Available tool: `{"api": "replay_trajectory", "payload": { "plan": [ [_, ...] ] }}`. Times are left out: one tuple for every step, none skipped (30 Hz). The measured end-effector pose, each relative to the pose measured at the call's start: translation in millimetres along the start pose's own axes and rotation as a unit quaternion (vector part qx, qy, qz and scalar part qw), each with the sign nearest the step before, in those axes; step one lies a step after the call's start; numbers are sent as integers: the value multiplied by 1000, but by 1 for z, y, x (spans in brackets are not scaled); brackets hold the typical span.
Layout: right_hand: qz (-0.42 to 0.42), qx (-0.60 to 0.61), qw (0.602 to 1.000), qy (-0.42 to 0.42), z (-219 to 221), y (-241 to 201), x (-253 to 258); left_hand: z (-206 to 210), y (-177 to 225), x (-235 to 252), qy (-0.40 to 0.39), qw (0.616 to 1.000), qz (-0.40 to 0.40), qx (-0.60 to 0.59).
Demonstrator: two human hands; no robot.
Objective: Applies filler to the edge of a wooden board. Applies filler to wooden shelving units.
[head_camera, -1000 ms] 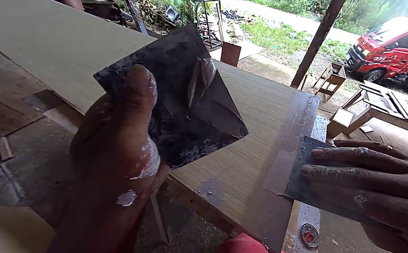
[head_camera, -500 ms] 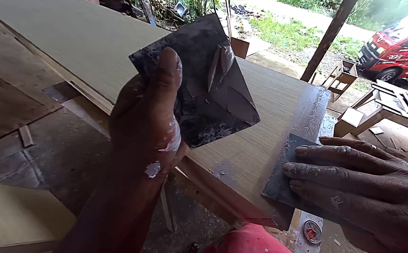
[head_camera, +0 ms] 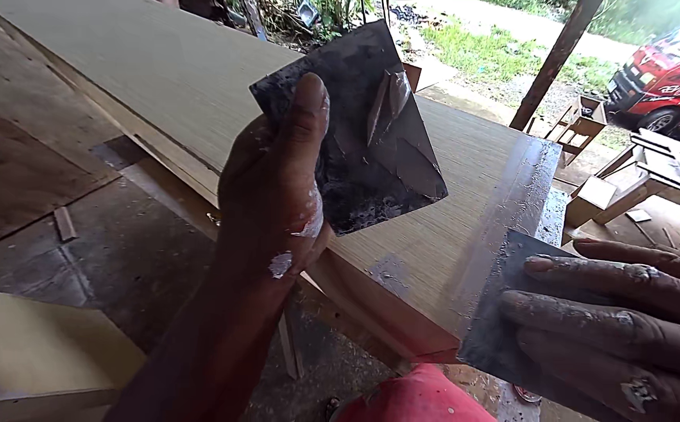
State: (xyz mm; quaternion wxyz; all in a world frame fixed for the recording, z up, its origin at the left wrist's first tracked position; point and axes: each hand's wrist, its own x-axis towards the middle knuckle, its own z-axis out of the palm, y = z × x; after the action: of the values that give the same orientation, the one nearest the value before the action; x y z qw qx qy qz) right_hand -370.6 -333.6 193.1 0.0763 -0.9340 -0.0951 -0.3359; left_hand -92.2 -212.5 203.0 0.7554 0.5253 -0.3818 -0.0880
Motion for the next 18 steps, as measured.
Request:
{"api": "replay_trajectory", "payload": {
  "plan": [
    [-2,-6,1000,-1,6,0,2,0,0,0,-2,1000,-1,-3],
    [-4,-9,1000,-6,10,0,3,0,0,-1,1,1000,-2,-3],
    [-8,-13,1000,-14,12,0,3,1,1,-1,6,1000,-3,-1],
    [-11,-13,1000,-19,12,1,1,2,2,-1,10,1000,-3,-2],
    [-9,-12,1000,-22,10,1,-3,2,1,-1,10,1000,-4,-8],
    [-1,-11,1000,-27,5,0,-7,1,1,-1,7,1000,-6,-11],
    [13,-7,999,-38,-3,-4,-12,0,1,-1,6,1000,-8,-11],
    [28,-1,998,-53,-12,-8,-19,0,1,-3,5,1000,-14,-11],
    [43,10,996,-71,-21,-11,-26,-1,1,-4,5,1000,-23,-8],
    [56,28,994,-89,-28,-13,-33,-2,2,-6,0,999,-33,-7],
    [64,45,993,-93,-31,-12,-42,-4,2,-6,-9,999,-38,-17],
    [65,60,992,-86,-32,-8,-51,-7,1,-6,-18,999,-32,-32],
    [65,77,993,-69,-31,-1,-62,-10,0,-4,-31,998,-14,-45],
    [71,100,992,-39,-27,6,-75,-15,0,-2,-40,998,11,-53],
    [82,130,988,2,-22,12,-89,-24,0,1,-54,996,40,-57],
    [96,165,980,51,-15,17,-104,-37,-1,3,-65,994,68,-60],
    [112,203,968,101,-6,21,-117,-56,-4,4,-67,992,93,-60],
    [126,233,952,154,5,22,-128,-75,-7,3,-58,990,113,-59]
  ]
}}
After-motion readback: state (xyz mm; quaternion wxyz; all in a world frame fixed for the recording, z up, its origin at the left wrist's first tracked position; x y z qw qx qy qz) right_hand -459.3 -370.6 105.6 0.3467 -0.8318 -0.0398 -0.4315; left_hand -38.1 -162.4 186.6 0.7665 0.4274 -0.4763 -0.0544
